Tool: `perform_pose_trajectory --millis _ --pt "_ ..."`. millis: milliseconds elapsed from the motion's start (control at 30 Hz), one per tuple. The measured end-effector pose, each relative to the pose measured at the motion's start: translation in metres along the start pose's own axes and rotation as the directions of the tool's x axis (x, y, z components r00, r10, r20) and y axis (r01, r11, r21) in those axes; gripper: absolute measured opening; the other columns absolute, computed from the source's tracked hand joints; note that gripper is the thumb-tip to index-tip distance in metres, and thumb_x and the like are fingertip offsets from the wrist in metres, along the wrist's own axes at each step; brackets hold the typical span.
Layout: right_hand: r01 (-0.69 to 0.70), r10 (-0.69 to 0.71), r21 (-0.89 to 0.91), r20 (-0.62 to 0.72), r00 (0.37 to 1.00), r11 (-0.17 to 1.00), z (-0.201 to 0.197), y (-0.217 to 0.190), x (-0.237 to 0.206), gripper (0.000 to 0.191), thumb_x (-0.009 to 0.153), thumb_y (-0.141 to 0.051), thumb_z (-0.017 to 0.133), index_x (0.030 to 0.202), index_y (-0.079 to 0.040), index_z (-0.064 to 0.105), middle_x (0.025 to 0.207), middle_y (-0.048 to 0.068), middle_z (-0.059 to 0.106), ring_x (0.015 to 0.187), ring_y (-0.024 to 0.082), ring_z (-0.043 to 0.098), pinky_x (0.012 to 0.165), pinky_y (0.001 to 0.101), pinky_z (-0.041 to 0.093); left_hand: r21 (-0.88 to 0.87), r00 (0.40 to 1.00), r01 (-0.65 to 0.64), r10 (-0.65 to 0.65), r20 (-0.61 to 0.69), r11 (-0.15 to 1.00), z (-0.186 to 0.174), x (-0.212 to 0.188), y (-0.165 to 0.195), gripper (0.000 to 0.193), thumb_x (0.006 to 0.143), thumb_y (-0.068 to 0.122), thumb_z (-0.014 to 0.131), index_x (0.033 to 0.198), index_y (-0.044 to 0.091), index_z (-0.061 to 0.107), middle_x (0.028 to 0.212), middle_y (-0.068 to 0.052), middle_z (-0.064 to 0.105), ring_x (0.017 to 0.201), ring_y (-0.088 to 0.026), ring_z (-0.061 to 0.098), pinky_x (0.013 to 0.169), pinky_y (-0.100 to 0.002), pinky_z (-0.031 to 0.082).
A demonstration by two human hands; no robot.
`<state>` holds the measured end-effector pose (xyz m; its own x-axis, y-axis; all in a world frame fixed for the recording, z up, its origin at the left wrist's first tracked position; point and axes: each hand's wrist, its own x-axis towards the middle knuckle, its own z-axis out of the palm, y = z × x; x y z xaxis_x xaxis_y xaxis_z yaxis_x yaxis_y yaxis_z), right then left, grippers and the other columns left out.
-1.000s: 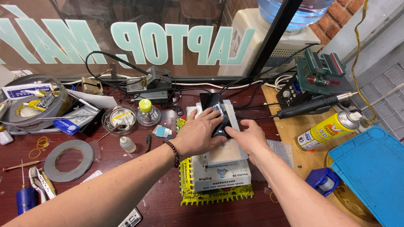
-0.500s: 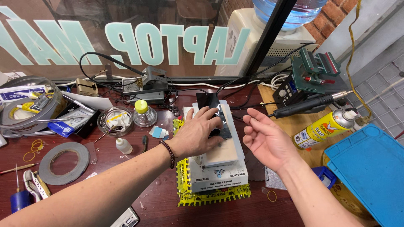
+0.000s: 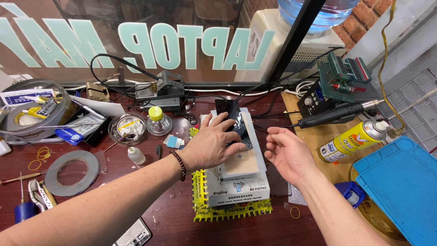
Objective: The person places a phone display assembly onto a white alignment mold on the workbench, presses and aligns it with both hands, peels a protective film from the screen, and repeatedly presses the display into the mold to seat it.
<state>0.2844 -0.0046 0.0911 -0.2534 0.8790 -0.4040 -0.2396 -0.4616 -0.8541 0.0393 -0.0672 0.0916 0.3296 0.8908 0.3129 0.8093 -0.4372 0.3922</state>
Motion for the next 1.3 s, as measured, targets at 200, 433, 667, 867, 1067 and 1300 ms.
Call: perform_pose_trajectory --millis 200,433,667,867,1067,1300 --pt "0.000 0.001 -0.020 0.075 0.997 1.000 0.015 -0.002 -0.009 0.018 0.091 -0.013 0.070 0.108 -0.013 0.065 0.088 -0.003 0.064 0.078 0.008 0.059 0.069 0.0272 0.050 -0.024 0.999 -0.003 0.002 -0.040 1.000 0.001 0.005 0.003 0.031 0.089 0.041 0.067 0.094 0.014 0.081 0.130 -0.015 0.065 0.139 -0.040 0.043 0.114 -0.058 0.027" --pt "-0.078 0.066 0.070 0.167 0.984 0.994 0.012 0.000 -0.011 0.017 0.091 -0.025 0.074 0.099 -0.014 0.065 0.083 -0.006 0.059 0.070 0.006 0.051 0.057 0.0222 0.040 -0.203 0.982 -0.013 -0.026 -0.188 0.979 -0.006 0.013 0.015 0.024 0.086 0.027 0.074 0.099 0.007 0.078 0.109 -0.009 0.074 0.121 -0.032 0.058 0.104 -0.048 0.042" --pt "-0.096 0.082 0.034 0.298 0.951 0.995 0.023 -0.005 -0.017 0.018 0.092 -0.029 0.071 0.098 -0.013 0.064 0.081 -0.007 0.057 0.067 0.005 0.050 0.055 0.0223 0.039 -0.919 0.927 0.260 -0.342 0.151 0.297 -0.012 0.027 0.039 0.016 0.093 0.017 0.072 0.101 0.003 0.076 0.091 0.001 0.075 0.084 -0.005 0.066 0.076 -0.024 0.056" --pt "-0.225 0.245 -0.097 0.386 0.890 0.970 0.035 -0.019 -0.018 0.018 0.091 -0.027 0.073 0.101 -0.014 0.065 0.081 -0.007 0.057 0.066 0.004 0.050 0.054 0.0202 0.039 -0.831 0.966 0.183 -0.253 0.053 0.525 -0.031 0.009 0.022 0.016 0.095 0.017 0.074 0.094 0.001 0.072 0.085 0.000 0.070 0.078 -0.004 0.059 0.070 -0.026 0.053" --pt "-0.211 0.236 -0.130 0.219 0.947 0.969 0.027 -0.036 -0.021 0.020 0.090 -0.029 0.073 0.100 -0.013 0.066 0.081 -0.006 0.059 0.064 0.004 0.051 0.053 0.0201 0.039 -0.686 0.851 0.418 -0.521 0.066 0.596 -0.053 -0.046 -0.050 0.024 0.098 0.025 0.064 0.104 0.006 0.077 0.086 0.000 0.077 0.080 -0.004 0.066 0.073 -0.025 0.054" --pt "-0.242 0.263 -0.147 0.147 0.954 0.959 0.018 -0.025 -0.017 0.015 0.092 -0.026 0.073 0.097 -0.013 0.068 0.078 -0.006 0.059 0.064 0.004 0.052 0.054 0.0209 0.041 -0.229 0.691 0.717 -0.713 0.113 0.658 0.042 -0.124 -0.100 0.028 0.088 0.024 0.071 0.110 0.009 0.081 0.096 -0.012 0.080 0.087 -0.024 0.078 0.083 -0.035 0.059"
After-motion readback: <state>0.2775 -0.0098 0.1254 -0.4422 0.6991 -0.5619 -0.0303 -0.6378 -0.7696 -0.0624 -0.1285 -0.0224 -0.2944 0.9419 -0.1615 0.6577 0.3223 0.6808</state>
